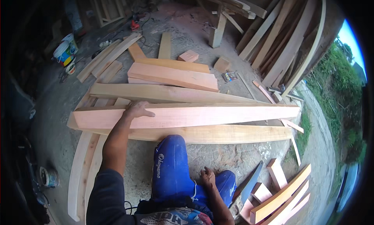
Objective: The person measures a long wooden plank with a tape measure, marks it, and then uses a hand saw to cut the plank into shorter pieces. The person repeats this process on another plank, measuring and sawing it into sections.
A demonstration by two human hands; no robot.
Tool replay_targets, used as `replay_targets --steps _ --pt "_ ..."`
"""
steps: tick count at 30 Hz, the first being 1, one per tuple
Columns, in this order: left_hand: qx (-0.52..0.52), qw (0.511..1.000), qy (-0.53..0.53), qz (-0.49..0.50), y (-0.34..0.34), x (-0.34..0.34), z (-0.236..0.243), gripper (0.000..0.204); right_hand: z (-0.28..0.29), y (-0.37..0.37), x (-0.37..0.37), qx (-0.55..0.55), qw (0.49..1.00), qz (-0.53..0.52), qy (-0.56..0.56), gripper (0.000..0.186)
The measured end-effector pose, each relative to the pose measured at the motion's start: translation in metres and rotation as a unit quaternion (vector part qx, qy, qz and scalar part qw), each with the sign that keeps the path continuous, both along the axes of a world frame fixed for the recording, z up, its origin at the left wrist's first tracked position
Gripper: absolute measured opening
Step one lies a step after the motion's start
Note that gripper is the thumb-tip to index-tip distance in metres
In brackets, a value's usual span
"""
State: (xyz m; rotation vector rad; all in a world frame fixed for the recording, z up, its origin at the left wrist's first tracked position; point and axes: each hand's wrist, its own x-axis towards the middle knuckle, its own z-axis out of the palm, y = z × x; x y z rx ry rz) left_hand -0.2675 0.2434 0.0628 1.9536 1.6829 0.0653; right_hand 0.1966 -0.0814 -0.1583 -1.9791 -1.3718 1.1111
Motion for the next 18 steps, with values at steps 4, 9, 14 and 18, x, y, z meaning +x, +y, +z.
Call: replay_targets --steps 4,9,14,18 --pt "0.012 0.998 0.038 0.045 -0.01 -0.019 0.012 0.107 0.053 0.017 -0.022 -0.042 0.999 -0.004 -0.008 0.063" --pt "0.017 0.999 0.03 0.028 0.008 -0.014 -0.006 0.107 0.045 0.007 -0.019 -0.032 0.999 -0.006 -0.009 0.065" --pt "0.037 0.999 0.025 0.009 0.008 -0.017 -0.004 0.105 0.049 0.011 -0.027 -0.044 0.999 -0.012 0.006 0.06" --pt "0.009 0.999 0.031 0.035 -0.004 -0.006 0.015 0.103 0.052 0.014 -0.028 -0.051 0.999 -0.013 0.002 0.061"
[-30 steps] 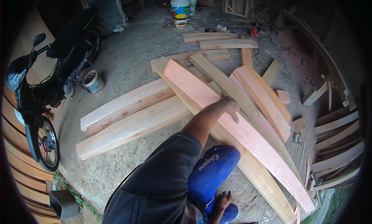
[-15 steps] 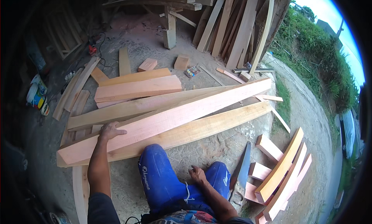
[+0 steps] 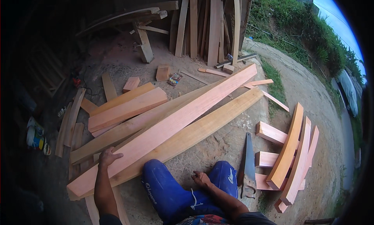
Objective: The person measures a long wooden plank with a tape measure, marks it, and then uses a hand saw to cut the plank into shorter pieces. The person repeats this process on another plank, measuring and sawing it into sections.
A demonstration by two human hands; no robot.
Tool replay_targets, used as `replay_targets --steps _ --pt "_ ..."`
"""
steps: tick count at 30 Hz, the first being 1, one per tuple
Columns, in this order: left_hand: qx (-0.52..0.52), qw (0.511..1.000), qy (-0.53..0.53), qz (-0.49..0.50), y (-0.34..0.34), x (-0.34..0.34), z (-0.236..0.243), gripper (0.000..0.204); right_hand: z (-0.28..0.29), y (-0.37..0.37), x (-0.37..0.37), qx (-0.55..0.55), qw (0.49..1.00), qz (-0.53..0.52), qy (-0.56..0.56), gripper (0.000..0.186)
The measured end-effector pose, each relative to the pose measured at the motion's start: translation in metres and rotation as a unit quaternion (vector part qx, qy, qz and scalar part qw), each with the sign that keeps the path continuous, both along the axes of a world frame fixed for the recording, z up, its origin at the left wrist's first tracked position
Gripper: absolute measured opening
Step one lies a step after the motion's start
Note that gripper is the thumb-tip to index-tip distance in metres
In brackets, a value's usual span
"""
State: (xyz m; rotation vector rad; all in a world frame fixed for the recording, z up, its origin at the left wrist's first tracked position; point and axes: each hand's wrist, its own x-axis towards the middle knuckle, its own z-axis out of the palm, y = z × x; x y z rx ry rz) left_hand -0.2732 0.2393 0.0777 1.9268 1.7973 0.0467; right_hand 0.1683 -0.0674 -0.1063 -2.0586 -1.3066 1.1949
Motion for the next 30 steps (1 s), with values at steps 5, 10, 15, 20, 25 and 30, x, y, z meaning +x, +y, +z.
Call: replay_targets --steps 5,10,15,20,25,30 --pt "0.052 0.999 0.009 0.0 -0.011 0.003 -0.002 0.098 -0.002 0.0 0.001 -0.011 1.0 -0.003 -0.003 0.063" --pt "0.102 0.994 0.037 -0.014 -0.042 0.018 0.007 0.089 -0.007 -0.002 0.001 -0.006 1.0 0.011 -0.022 0.062" --pt "0.21 0.97 0.114 -0.048 -0.084 0.023 -0.017 0.082 -0.012 -0.006 0.001 -0.011 1.0 0.024 -0.016 0.06" --pt "0.232 0.965 0.108 -0.057 -0.094 0.026 -0.023 0.082 -0.003 -0.004 0.002 -0.015 1.0 0.016 -0.013 0.06" --pt "0.171 0.979 0.091 -0.069 -0.091 0.04 -0.014 0.08 0.005 -0.006 0.005 -0.024 1.0 0.011 0.011 0.06" --pt "0.192 0.972 0.01 -0.133 -0.071 0.119 -0.023 0.09 0.007 -0.002 0.003 -0.025 1.0 0.008 0.009 0.062"
